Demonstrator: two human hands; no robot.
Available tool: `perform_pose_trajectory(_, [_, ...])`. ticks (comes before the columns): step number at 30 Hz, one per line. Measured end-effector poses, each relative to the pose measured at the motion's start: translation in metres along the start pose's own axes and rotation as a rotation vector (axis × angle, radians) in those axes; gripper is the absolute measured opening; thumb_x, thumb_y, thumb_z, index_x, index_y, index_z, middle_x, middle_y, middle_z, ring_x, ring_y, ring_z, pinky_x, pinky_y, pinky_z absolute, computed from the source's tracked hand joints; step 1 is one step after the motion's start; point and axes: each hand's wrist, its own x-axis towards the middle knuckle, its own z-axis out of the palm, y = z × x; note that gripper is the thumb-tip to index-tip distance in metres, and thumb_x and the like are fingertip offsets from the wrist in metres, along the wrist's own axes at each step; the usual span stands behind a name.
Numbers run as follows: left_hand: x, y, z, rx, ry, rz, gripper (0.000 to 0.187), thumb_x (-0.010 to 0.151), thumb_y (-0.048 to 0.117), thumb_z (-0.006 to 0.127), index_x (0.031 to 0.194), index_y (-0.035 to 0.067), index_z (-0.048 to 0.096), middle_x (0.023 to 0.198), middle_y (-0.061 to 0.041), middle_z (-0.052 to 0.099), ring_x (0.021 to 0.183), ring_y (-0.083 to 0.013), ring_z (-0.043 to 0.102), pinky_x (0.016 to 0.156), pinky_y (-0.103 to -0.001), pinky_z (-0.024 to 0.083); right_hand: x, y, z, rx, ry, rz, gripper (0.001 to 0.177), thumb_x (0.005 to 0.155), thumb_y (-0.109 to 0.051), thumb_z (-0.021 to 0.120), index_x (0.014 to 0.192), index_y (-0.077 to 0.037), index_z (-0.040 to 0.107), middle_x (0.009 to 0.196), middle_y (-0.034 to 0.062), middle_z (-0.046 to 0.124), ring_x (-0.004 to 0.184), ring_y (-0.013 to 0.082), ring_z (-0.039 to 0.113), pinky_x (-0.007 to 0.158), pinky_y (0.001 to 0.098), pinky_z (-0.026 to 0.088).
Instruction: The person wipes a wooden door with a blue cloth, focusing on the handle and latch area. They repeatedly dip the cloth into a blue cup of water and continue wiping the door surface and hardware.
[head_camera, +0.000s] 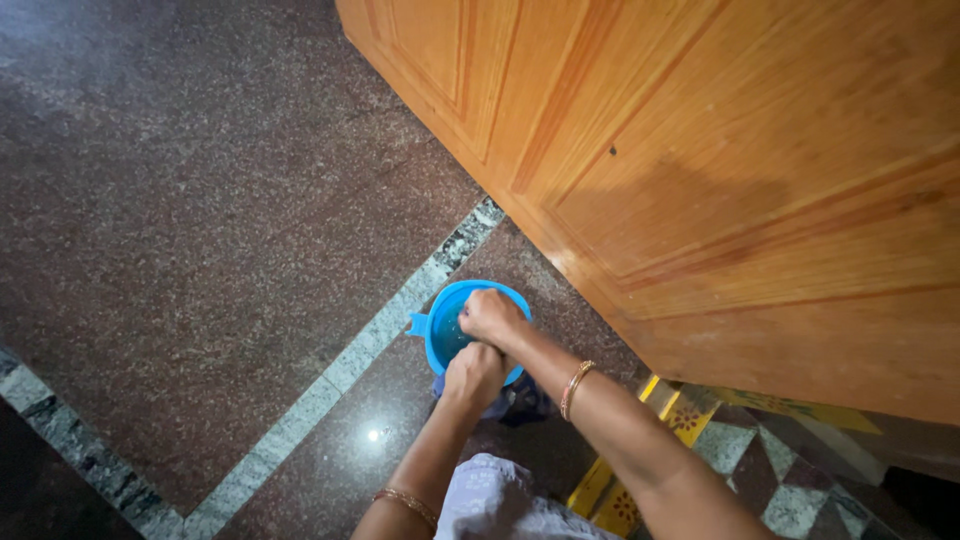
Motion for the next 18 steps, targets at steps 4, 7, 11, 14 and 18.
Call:
perform_pose_trajectory(4, [-0.002,0.001,0.002,0.049,-0.033,-0.050,0.042,0.092,0.044,0.067,0.076,0.004,0.071,0.078,-0.023,0.071,0.074,-0.0417,0.070,0.066,-0.054,0.056,-0.006,0.001,0.000,0.155,0.029,-0.058,0.032,0.085,-0.036,0.069,0.085,-0.005,0.076,0.088,0.0270,0.070,0.085,0.0436,0.071,0.077,0.0509,0.057])
perform_pose_trajectory(7, [-0.009,0.018,-0.018,-0.089,-0.097,-0.090,0.034,0.085,0.037,0.073,0.085,0.003,0.074,0.086,-0.024,0.073,0.083,-0.0423,0.071,0.075,-0.053,0.055,-0.025,0.003,-0.011,0.340,0.001,-0.204,0.033,0.087,-0.037,0.072,0.091,-0.004,0.075,0.089,0.0222,0.074,0.086,0.0345,0.074,0.077,0.0444,0.058])
perform_pose_trajectory(11, [-0.015,0.058,-0.071,-0.361,-0.298,-0.084,0.057,0.070,0.033,0.082,0.113,0.001,0.063,0.096,-0.025,0.073,0.094,-0.0418,0.070,0.080,-0.048,0.056,-0.102,0.026,-0.059,0.693,0.017,-0.393,0.047,0.089,-0.022,0.075,0.131,-0.008,0.060,0.109,0.0136,0.073,0.102,0.0190,0.072,0.088,0.0380,0.057])
perform_pose_trajectory(14, [-0.016,0.105,-0.110,-0.302,-0.383,-0.145,0.058,0.065,0.035,0.090,0.109,0.005,0.068,0.096,-0.021,0.075,0.093,-0.0328,0.075,0.083,-0.043,0.057,-0.167,0.045,-0.112,0.817,0.109,-0.241,0.080,0.079,-0.012,0.082,0.146,-0.009,0.038,0.121,0.0160,0.064,0.106,0.0217,0.063,0.087,0.0388,0.054])
perform_pose_trajectory(18, [-0.008,0.183,-0.145,-0.441,-0.310,-0.041,0.055,0.066,0.022,0.085,0.113,0.004,0.064,0.092,-0.016,0.074,0.088,-0.0262,0.072,0.079,-0.038,0.056,-0.235,0.076,-0.169,1.339,0.039,0.175,0.065,0.080,-0.007,0.076,0.136,-0.004,0.044,0.109,0.0132,0.065,0.092,0.0216,0.069,0.081,0.0397,0.058])
